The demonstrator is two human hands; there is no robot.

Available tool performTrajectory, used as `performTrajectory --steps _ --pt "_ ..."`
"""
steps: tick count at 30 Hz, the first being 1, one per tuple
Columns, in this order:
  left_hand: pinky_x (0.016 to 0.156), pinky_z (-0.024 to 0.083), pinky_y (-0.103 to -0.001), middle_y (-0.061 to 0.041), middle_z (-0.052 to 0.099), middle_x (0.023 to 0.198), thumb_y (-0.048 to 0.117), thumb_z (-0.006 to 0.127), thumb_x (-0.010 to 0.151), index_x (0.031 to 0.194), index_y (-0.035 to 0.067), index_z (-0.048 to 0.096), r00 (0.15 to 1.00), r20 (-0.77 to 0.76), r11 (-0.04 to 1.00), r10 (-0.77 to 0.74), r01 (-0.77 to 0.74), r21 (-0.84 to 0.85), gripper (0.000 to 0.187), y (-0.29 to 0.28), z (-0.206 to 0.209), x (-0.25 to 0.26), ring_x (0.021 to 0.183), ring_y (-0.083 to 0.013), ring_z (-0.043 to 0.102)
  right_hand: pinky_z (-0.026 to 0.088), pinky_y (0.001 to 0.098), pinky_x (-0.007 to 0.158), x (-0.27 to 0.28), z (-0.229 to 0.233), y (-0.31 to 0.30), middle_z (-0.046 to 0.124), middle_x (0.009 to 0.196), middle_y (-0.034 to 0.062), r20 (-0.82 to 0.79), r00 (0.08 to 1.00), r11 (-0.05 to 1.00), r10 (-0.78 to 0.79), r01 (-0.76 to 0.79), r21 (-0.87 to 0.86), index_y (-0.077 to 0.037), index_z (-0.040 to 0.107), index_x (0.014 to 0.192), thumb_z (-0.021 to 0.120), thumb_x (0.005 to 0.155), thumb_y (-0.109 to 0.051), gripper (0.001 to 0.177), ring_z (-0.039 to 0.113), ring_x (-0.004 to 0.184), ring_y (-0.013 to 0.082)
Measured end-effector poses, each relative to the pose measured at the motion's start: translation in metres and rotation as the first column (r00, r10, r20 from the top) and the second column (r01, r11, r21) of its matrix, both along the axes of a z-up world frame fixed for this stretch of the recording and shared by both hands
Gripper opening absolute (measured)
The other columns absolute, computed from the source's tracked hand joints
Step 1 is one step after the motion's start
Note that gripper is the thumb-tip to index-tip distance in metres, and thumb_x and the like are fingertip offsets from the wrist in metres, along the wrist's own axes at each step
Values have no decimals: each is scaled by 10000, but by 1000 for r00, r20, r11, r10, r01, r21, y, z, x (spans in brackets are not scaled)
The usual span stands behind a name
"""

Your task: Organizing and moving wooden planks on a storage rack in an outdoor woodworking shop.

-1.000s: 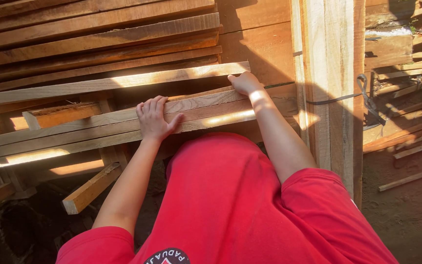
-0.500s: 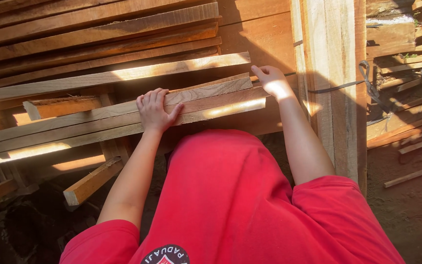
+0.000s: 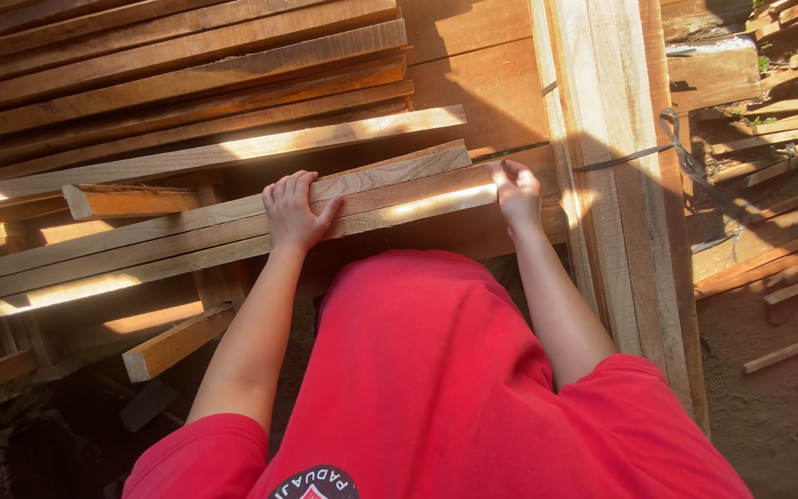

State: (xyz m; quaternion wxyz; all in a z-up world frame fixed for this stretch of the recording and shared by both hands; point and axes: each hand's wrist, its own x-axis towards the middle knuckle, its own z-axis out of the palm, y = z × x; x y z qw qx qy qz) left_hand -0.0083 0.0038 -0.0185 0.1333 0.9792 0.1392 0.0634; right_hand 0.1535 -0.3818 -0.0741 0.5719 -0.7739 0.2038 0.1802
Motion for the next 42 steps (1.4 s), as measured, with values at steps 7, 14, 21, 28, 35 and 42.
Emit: performTrajectory --steps 7,14,21,28,35,42 --pt "1191 176 -551 -19 557 1426 717 643 908 1355 172 574 998 65 1000 2 -2 4 708 -9 9 -18 1399 -257 435 553 292 913 -7 18 2 773 982 -5 309 930 954 200 -113 -278 -233 824 1006 835 900 -313 134 730 945 191" --pt "1197 139 -577 -37 528 1469 674 618 952 1415 160 543 996 59 996 66 -69 51 696 -5 6 -31 1435 -271 407 430 423 954 -21 50 52 709 881 -69 331 725 656 604 -216 -723 -302 817 830 800 818 -527 226 609 944 220" --pt "1159 214 -486 18 608 1346 695 601 967 1331 187 611 991 116 995 61 -70 71 625 1 7 -22 1311 -208 497 508 433 830 -18 70 59 708 830 -27 290 673 622 680 -322 -713 -251 803 791 765 835 -511 267 650 866 248" --pt "1113 278 -426 112 670 1112 671 570 1034 1160 300 673 994 77 995 72 -77 63 405 23 -10 -21 1144 -114 588 537 298 831 40 23 17 746 851 -157 -239 937 922 254 -310 -234 -504 754 958 662 876 -782 304 726 937 111" --pt "1092 302 -422 92 687 1085 645 608 1010 1112 293 678 988 65 987 142 -146 65 373 19 -4 -11 1118 -128 607 365 549 1109 30 11 27 527 1437 126 -722 672 852 166 271 448 -168 596 1380 734 885 -575 656 646 1219 340" --pt "1085 298 -424 56 697 1077 601 632 1019 1111 262 689 989 83 991 122 -126 43 356 16 3 -7 1113 -147 616 565 570 983 24 19 33 748 1147 225 -840 531 596 113 640 485 16 738 1152 753 863 -273 409 731 1054 420"
